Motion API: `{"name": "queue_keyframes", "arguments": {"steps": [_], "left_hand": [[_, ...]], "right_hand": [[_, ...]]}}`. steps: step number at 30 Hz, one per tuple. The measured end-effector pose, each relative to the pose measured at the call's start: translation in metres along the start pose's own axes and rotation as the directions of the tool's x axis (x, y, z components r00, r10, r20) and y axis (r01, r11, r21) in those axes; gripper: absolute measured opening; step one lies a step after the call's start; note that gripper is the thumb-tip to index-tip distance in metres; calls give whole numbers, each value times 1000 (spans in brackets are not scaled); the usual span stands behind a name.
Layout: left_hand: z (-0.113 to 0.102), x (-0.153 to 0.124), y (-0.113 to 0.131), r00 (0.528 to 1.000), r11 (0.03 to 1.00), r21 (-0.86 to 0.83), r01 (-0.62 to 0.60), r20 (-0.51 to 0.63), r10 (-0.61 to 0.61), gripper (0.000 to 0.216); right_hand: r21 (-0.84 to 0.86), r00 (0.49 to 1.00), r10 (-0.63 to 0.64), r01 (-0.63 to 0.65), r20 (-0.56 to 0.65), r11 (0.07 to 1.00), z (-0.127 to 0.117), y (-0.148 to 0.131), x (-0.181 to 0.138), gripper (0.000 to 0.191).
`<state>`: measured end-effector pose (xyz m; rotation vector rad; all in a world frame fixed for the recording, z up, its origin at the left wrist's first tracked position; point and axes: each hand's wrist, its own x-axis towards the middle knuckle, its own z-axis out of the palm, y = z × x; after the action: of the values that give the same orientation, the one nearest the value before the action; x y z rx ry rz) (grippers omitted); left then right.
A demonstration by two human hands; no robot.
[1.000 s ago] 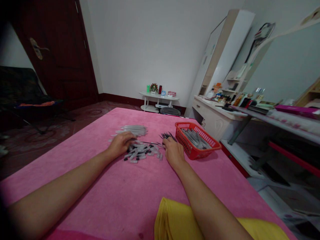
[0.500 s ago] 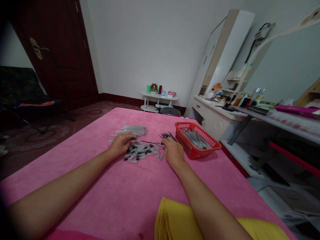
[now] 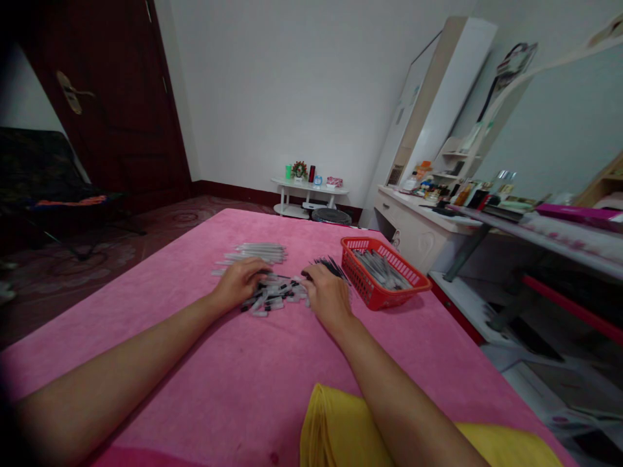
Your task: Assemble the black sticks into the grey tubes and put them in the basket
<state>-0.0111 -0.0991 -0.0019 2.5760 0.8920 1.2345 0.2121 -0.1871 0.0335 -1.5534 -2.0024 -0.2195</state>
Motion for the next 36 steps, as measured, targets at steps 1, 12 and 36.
{"name": "queue_keyframes", "arguments": {"steps": [1,12,36], "left_hand": [[0,1,-1,997,999,-34,34,-63,-36,20],[-2,2,-30,828,909,-299,289,-399,-395,19],[4,-3,-12,976,992,-78,100,-186,-113,14]], "right_hand": [[19,999,35,-35,-25,999,1,0,1,18],[-77,985,66,-55,158,996,9,3,-4,19],[100,995,-38,28,95,995,26,-11,11,11]]}}
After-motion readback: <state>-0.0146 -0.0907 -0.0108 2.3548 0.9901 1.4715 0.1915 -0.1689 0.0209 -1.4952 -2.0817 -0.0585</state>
